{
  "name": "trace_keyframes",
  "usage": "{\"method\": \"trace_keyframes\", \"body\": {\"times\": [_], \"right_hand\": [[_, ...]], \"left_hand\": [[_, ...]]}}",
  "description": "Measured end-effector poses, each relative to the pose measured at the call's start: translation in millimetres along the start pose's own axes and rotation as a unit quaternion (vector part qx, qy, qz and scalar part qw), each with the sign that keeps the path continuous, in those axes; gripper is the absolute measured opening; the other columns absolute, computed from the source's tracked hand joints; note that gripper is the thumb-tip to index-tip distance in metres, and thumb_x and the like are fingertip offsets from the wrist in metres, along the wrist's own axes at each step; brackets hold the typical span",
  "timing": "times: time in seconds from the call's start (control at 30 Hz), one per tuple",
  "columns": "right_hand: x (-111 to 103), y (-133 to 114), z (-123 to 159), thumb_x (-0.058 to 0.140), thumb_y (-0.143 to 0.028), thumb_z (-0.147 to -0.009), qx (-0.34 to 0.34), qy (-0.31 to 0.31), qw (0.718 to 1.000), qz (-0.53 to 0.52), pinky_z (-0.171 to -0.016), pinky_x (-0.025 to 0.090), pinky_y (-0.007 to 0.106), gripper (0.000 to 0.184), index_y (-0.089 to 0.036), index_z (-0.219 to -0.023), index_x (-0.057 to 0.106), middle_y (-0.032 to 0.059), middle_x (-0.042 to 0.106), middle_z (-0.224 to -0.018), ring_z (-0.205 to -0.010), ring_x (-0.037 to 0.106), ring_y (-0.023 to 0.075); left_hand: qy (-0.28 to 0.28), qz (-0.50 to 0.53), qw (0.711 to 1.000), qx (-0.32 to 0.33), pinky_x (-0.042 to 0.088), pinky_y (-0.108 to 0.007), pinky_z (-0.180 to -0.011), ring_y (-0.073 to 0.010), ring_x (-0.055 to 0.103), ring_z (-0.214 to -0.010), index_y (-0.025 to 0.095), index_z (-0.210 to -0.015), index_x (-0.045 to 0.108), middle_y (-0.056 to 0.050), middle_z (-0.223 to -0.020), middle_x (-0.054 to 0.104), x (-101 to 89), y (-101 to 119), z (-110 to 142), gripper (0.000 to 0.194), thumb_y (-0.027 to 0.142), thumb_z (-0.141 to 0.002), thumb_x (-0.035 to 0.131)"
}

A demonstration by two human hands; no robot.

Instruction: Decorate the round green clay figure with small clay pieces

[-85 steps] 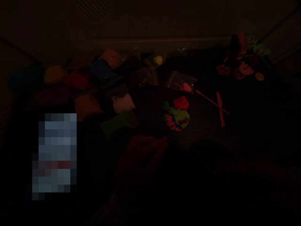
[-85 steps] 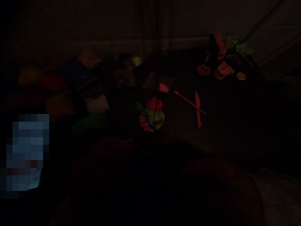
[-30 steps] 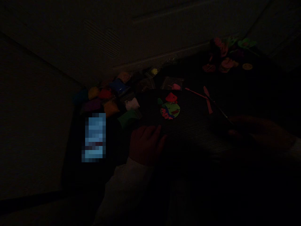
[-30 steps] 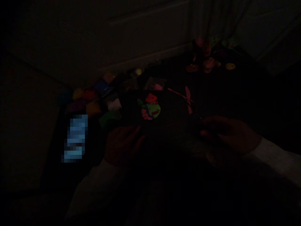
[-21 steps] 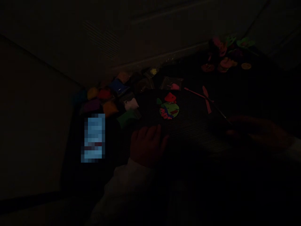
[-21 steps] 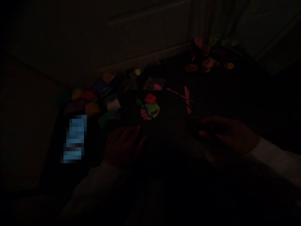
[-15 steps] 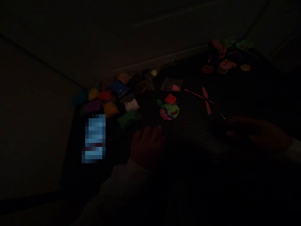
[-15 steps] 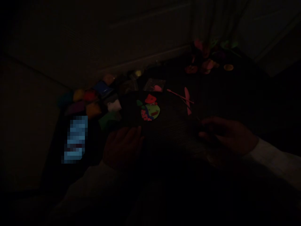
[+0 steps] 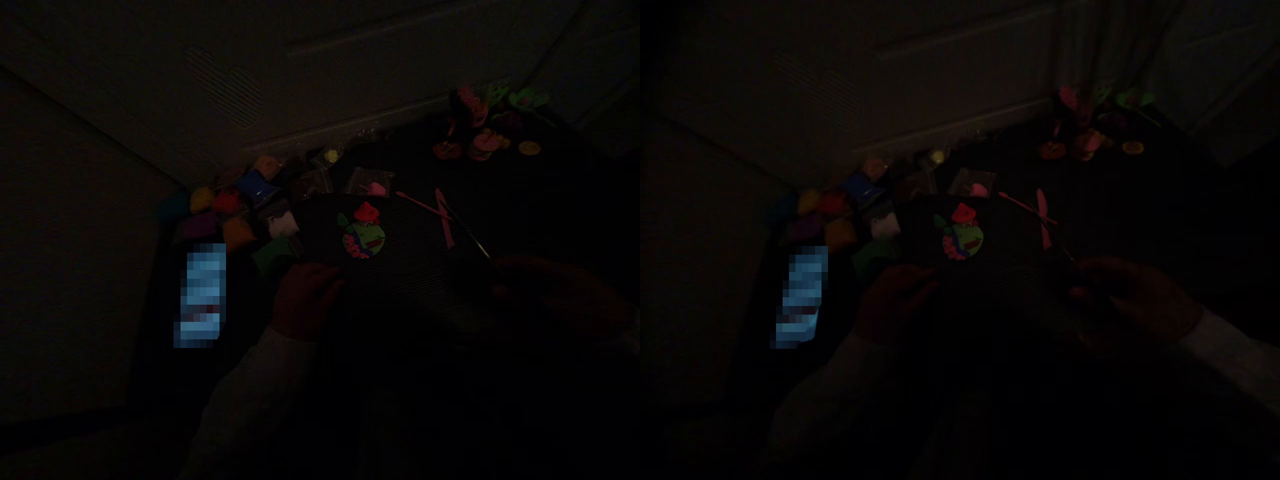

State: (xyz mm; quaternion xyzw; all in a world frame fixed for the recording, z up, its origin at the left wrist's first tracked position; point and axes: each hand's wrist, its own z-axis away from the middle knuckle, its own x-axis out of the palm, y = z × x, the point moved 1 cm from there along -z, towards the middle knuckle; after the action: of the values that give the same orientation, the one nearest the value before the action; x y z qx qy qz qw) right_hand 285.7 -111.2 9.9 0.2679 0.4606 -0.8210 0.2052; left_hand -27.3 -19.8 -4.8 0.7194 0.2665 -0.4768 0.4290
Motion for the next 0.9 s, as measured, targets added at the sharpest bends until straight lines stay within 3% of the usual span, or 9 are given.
{"method": "trace_keyframes", "body": {"times": [0.2,0.43,0.63,0.9], "right_hand": [[1,-5,3,0.060,-0.060,-0.046,0.023,0.015,1.000,0.001,-0.055,0.050,0.028,0.057,-0.024,-0.091,0.057,0.0039,0.061,-0.083,-0.072,0.059,0.0207],[-1,-10,4,0.057,-0.065,-0.045,0.017,0.005,1.000,-0.014,-0.056,0.051,0.031,0.063,-0.022,-0.090,0.056,0.0061,0.061,-0.085,-0.074,0.059,0.0231],[-2,-13,5,0.056,-0.065,-0.046,0.025,-0.004,0.999,0.025,-0.053,0.050,0.028,0.060,-0.023,-0.089,0.056,0.0052,0.061,-0.084,-0.070,0.059,0.0203],[2,-8,6,0.057,-0.060,-0.050,0.017,0.019,1.000,0.017,-0.054,0.049,0.026,0.055,-0.023,-0.091,0.055,0.0051,0.060,-0.084,-0.075,0.058,0.0203]], "left_hand": [[0.017,-0.078,0.995,0.056,0.040,-0.031,-0.066,-0.0154,0.053,-0.075,0.023,-0.085,0.062,0.000,-0.079,0.063,1.6,8,-1,0.020,0.034,-0.074,0.050],[-0.008,-0.228,0.966,0.120,0.034,-0.036,-0.066,-0.0216,0.049,-0.083,0.019,-0.108,0.051,-0.003,-0.097,0.060,-1.3,22,14,0.036,0.035,-0.078,0.043],[-0.044,-0.270,0.953,0.133,0.032,-0.039,-0.074,-0.0252,0.045,-0.096,0.011,-0.117,0.043,-0.007,-0.121,0.047,-5.4,32,20,0.050,0.043,-0.080,0.034],[-0.068,-0.256,0.957,0.118,0.035,-0.038,-0.075,-0.0252,0.044,-0.102,0.010,-0.120,0.040,-0.008,-0.126,0.041,-4.1,35,28,0.050,0.041,-0.082,0.031]]}}
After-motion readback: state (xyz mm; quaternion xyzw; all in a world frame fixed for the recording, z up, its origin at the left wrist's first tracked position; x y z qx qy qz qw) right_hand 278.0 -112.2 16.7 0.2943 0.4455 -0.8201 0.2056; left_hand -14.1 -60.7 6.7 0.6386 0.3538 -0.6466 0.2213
